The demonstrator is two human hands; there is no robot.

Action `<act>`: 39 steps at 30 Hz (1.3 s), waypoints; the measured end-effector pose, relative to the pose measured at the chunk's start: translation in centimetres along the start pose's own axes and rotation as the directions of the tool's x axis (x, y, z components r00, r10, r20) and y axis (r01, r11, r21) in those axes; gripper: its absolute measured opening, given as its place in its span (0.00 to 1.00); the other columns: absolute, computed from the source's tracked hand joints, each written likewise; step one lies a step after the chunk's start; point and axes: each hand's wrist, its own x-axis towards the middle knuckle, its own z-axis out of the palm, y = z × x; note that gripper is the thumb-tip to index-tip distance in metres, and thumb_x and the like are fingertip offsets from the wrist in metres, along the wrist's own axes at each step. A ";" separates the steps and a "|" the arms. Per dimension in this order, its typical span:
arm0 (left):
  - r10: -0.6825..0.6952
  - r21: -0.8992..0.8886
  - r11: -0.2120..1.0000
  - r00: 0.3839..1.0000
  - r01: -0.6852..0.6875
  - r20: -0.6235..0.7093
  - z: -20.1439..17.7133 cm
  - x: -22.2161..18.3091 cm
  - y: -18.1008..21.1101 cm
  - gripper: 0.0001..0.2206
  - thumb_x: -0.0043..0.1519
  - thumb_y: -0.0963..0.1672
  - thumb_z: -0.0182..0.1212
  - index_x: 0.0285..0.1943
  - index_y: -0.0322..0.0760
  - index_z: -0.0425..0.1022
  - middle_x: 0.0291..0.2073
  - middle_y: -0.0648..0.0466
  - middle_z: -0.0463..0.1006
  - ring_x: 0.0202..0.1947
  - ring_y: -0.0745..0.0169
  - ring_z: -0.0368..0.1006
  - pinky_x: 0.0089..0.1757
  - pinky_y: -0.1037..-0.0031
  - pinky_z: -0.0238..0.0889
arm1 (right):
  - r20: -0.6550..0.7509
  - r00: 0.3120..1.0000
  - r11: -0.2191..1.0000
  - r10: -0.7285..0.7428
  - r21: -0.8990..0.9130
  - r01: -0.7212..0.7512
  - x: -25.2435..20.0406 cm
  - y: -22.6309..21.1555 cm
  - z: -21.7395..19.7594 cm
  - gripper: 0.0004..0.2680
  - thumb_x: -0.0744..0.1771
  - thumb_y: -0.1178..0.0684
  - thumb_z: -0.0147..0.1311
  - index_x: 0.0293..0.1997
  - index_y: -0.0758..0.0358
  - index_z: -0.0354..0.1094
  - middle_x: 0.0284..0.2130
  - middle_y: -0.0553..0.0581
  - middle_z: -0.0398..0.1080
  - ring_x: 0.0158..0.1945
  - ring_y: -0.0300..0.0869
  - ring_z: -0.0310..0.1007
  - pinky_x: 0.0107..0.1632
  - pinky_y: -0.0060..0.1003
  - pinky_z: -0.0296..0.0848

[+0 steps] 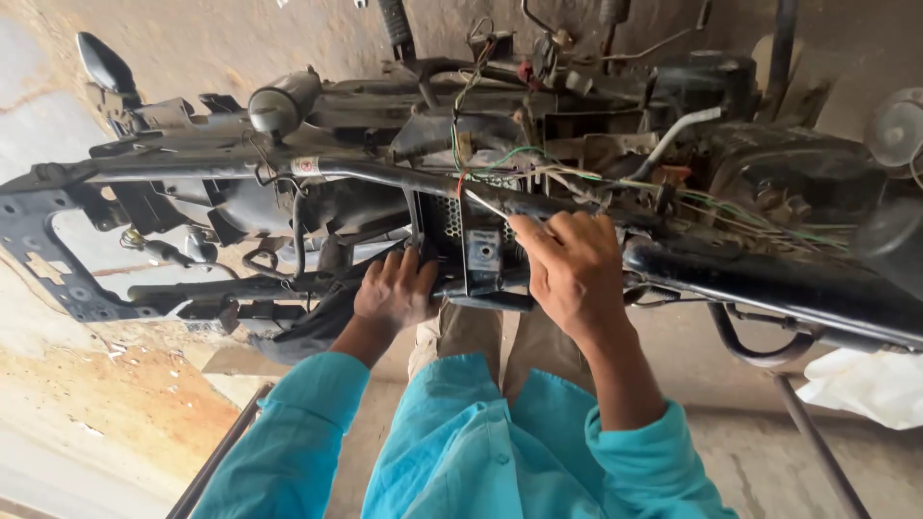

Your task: Repairing and cleaning internal components of a motorcycle frame using tools and a cloth.

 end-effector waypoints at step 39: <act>0.009 -0.049 0.999 1.000 -0.009 0.004 -1.1 0.9 0.0 0.16 0.47 0.53 0.66 0.35 0.41 0.75 0.34 0.46 0.75 0.30 0.52 0.73 0.29 0.64 0.66 | -0.021 0.985 0.984 0.170 0.052 -0.168 -1.4 -1.9 -1.5 0.02 0.67 0.55 0.63 0.39 0.59 0.75 0.20 0.52 0.68 0.22 0.47 0.67 0.30 0.44 0.61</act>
